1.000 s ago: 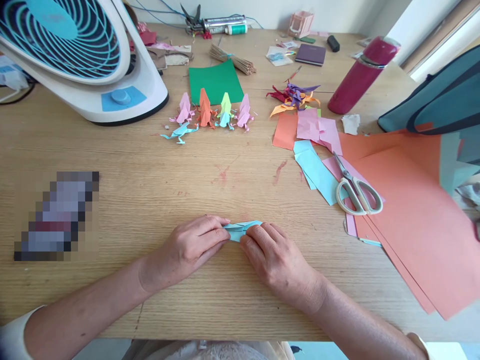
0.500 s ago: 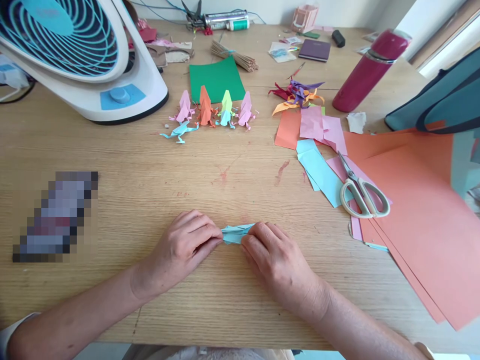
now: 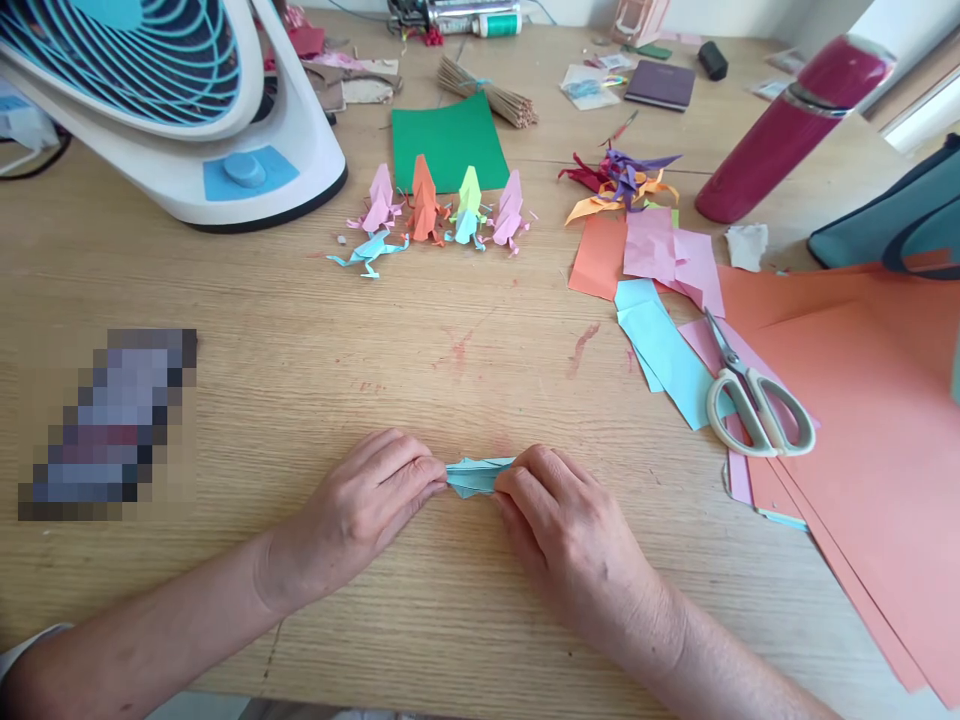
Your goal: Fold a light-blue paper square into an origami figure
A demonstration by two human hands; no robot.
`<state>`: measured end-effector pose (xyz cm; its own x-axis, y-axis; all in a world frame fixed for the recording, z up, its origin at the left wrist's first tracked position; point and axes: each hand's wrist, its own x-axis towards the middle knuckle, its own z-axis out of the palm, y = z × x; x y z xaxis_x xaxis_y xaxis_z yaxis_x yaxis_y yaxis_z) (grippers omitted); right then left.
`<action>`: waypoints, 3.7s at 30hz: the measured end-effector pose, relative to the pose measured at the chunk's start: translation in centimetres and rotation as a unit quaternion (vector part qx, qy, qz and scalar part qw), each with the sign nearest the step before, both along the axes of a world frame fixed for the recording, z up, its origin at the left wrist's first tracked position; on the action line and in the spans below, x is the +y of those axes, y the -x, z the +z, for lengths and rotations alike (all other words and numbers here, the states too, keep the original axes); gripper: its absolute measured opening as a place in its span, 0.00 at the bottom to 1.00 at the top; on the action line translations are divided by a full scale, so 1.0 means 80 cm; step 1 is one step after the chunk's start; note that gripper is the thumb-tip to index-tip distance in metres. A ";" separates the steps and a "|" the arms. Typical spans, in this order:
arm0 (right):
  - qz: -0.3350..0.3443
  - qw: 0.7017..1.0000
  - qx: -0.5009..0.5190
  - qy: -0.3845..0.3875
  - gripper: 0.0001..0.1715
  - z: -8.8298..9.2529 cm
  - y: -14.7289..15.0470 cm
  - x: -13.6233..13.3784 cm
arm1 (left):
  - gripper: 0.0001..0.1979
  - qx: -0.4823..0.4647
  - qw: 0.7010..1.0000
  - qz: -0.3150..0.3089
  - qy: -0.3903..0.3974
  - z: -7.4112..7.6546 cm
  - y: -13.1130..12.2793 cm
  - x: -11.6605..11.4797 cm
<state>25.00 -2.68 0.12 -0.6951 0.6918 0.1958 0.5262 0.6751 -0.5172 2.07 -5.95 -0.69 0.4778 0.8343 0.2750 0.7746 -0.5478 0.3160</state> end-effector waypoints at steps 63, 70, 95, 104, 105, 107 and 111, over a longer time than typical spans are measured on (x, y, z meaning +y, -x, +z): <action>-0.044 0.994 -0.012 0.095 0.08 0.007 0.002 0.008 | 0.06 -0.153 0.973 0.075 0.158 0.008 -0.005 0.002; -0.054 0.994 -0.011 0.092 0.08 0.008 0.003 0.008 | 0.07 -0.134 0.978 0.084 0.135 0.005 -0.009 0.001; -0.100 0.988 -0.036 0.107 0.08 0.009 0.010 0.010 | 0.07 -0.092 0.980 0.115 0.131 0.010 -0.013 0.004; -0.103 0.987 -0.058 0.107 0.09 0.005 0.011 0.010 | 0.07 -0.096 0.981 0.111 0.126 0.009 -0.013 0.005; -0.103 0.987 -0.061 0.105 0.08 0.005 0.011 0.010 | 0.07 -0.093 0.981 0.113 0.126 0.009 -0.013 0.004; -0.101 0.987 -0.065 0.103 0.08 0.004 0.011 0.011 | 0.07 -0.087 0.981 0.117 0.129 0.011 -0.013 0.004; -0.100 0.988 -0.062 0.101 0.06 0.003 0.010 0.011 | 0.06 -0.082 0.980 0.119 0.136 0.012 -0.013 0.002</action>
<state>24.17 -1.82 0.38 -0.5510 0.8336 -0.0386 0.7064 0.4413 -0.5534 3.13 -5.81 0.24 0.2285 0.9700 0.0830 0.7967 -0.2353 0.5566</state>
